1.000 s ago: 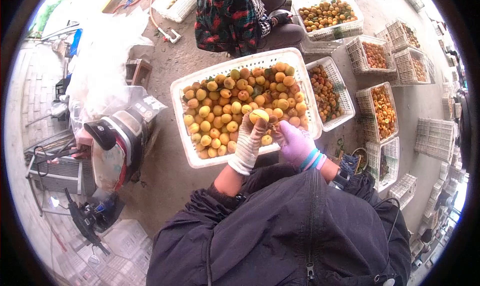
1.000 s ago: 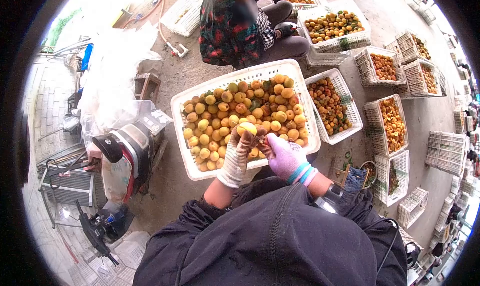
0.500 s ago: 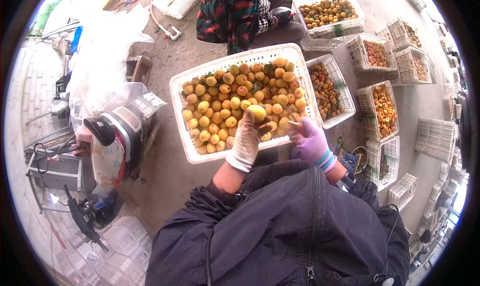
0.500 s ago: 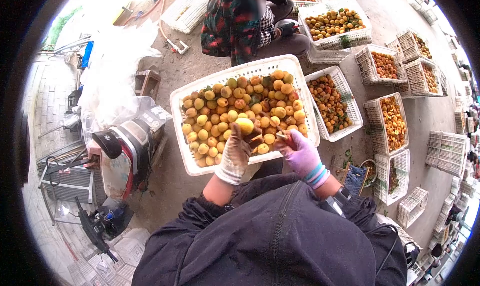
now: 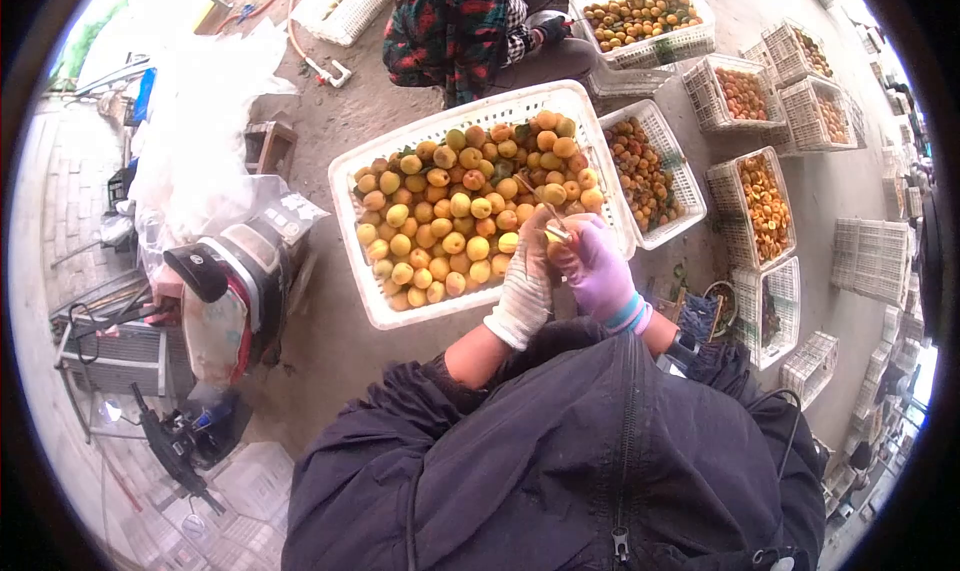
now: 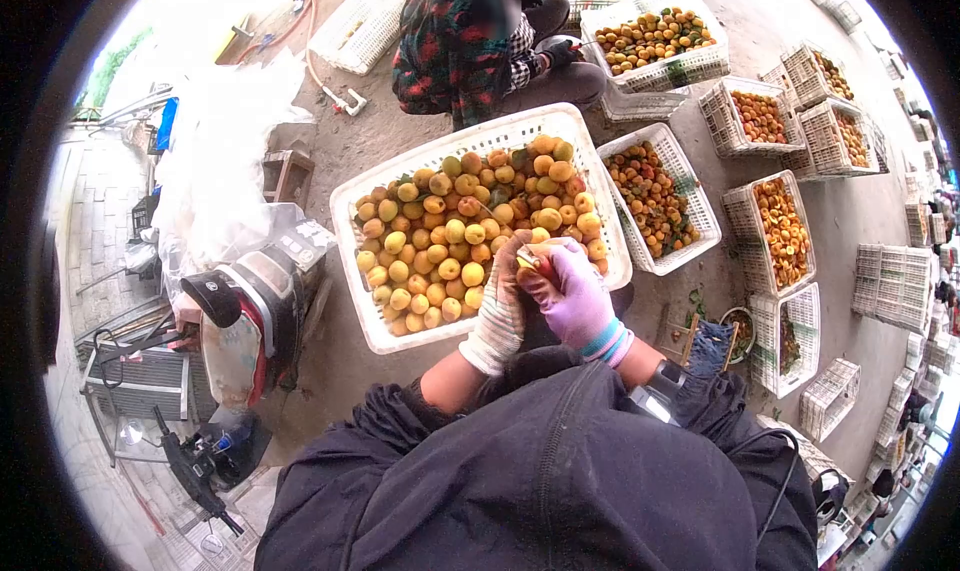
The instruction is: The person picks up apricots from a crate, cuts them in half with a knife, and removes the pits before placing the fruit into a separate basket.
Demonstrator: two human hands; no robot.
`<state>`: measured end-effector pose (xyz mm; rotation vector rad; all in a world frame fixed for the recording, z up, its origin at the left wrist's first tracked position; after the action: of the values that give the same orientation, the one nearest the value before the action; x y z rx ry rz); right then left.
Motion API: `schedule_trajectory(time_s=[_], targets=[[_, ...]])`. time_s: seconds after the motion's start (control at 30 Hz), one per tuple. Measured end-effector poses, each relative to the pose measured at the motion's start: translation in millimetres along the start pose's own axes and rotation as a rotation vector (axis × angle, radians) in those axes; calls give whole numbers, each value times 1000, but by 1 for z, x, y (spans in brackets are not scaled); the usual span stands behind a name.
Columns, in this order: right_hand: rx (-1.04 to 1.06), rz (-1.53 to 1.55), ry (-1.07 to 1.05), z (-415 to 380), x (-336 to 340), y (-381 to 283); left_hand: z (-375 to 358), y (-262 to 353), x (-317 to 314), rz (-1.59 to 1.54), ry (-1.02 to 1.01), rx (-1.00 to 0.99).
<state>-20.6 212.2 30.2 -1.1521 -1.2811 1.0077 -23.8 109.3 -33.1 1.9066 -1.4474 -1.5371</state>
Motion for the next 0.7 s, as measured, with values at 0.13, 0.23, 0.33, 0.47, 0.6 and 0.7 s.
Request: schedule_trajectory(time_s=[0.13,0.23,0.33,0.47,0.6,0.7], targets=[[282,-207,-66,-2,-4,-22,1,-13,0,-303,-21,322],[372,-301,-110,-2,-10,-17,-5,-20,5,-365,113,490],[-242,553,-89,-7,-10,50,-9,12,1,-110,13,407],[-565,1026,-34,-3,-11,40,-9,30,-1,-295,10,382],[-603,984,-71,-2,-16,35,-5,31,24,-145,23,341],[-545,989,-123,-1,-18,30,-3,27,38,-48,-8,224]])
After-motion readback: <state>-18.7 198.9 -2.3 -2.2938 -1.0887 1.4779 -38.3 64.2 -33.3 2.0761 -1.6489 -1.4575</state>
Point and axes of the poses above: each hand's wrist, its own z-axis towards the middle knuckle, its own x-axis out of the back of the hand, y = z × x, the point moved 6 cm from there along z, towards the middle knuckle, and after that the axes turned 6 degrees about z, right-handed, at the moved point
